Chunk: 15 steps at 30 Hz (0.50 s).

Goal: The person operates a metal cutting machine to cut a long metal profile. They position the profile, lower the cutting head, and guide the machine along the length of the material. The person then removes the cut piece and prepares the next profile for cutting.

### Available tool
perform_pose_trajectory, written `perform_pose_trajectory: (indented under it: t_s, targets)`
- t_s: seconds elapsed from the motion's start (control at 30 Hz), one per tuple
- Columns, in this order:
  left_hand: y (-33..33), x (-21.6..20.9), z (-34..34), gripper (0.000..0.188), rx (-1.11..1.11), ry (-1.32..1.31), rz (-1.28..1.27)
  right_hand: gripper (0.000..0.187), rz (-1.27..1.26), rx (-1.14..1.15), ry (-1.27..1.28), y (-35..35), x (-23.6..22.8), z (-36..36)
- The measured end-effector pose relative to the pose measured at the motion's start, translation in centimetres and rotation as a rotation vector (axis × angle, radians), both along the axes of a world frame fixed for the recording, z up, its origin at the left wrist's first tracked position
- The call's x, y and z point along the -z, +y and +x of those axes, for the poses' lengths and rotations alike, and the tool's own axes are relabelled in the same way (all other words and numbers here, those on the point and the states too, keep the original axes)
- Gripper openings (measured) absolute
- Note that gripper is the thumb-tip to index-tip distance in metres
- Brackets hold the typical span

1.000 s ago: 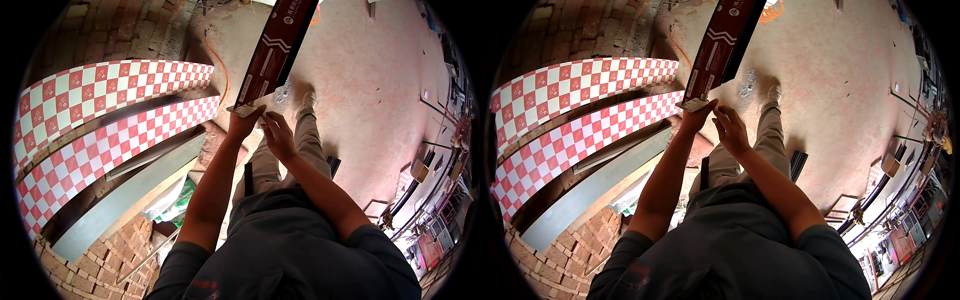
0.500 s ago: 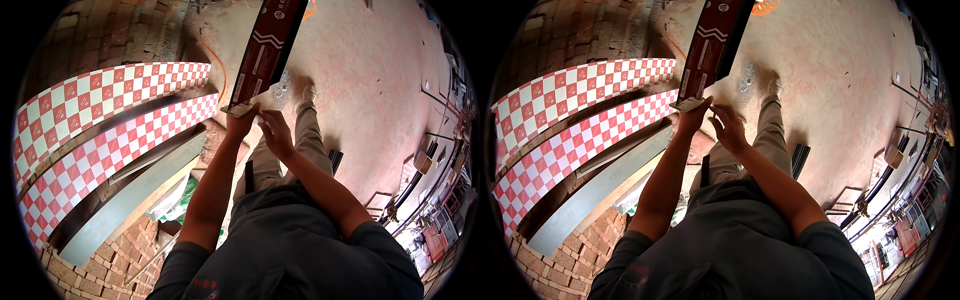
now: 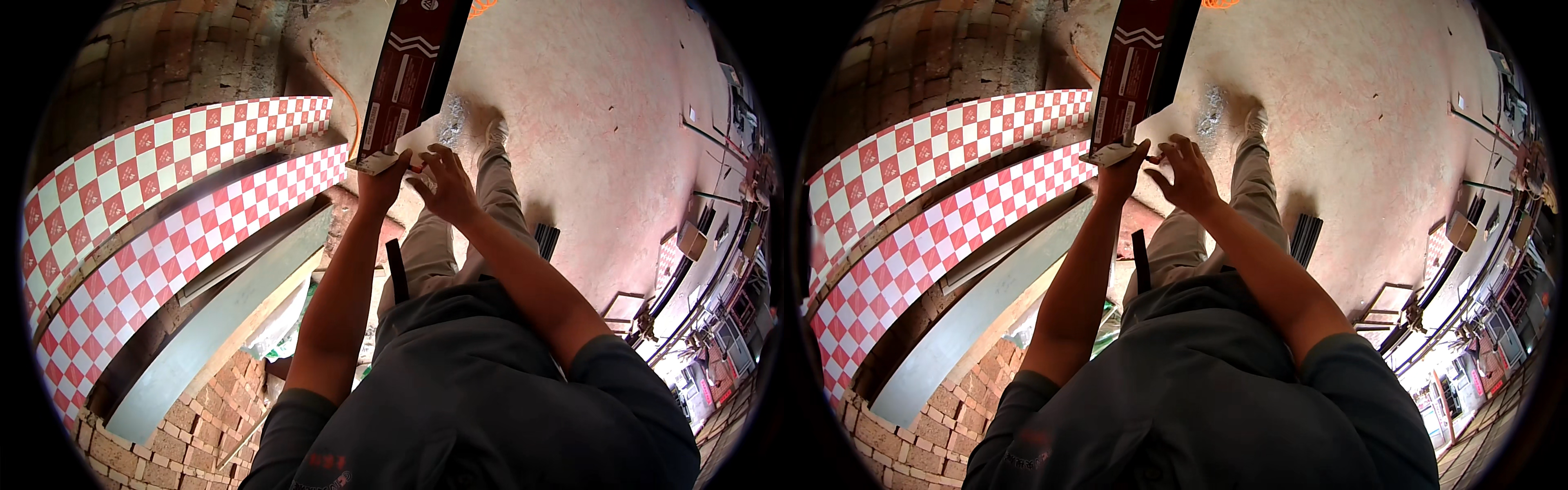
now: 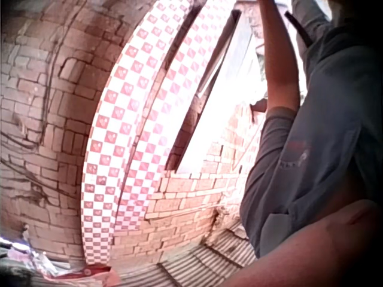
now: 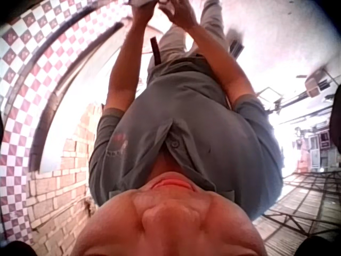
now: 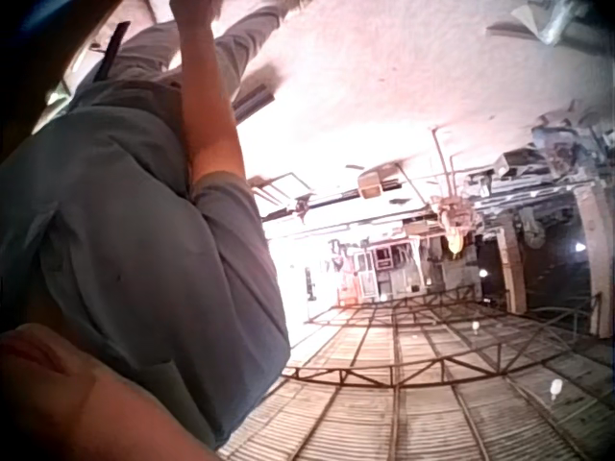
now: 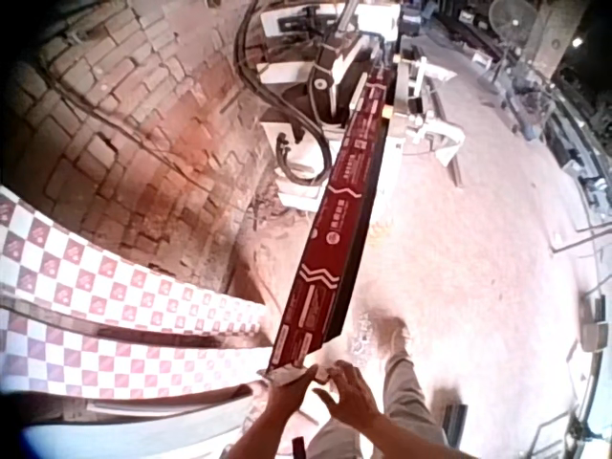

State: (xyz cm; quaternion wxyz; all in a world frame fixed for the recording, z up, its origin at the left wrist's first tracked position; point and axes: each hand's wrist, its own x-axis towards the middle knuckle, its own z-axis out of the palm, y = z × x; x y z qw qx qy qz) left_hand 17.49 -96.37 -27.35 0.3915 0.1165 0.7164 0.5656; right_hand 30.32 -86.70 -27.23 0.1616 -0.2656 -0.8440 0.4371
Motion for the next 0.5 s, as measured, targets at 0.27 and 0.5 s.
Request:
perform_pose_trajectory:
  t_s: [0.27,0.5]
  targets:
    - [-0.3,1.6,0.2,0.024,0.001,0.188,-0.053,0.025,-0.387,0.181,-0.225,-3.1,2.0,-0.1]
    - [-0.9,1.3,-0.4,0.031,0.059,0.089,-0.078,0.027,-0.412,0.262,-0.066,-4.7,3.9,-0.3]
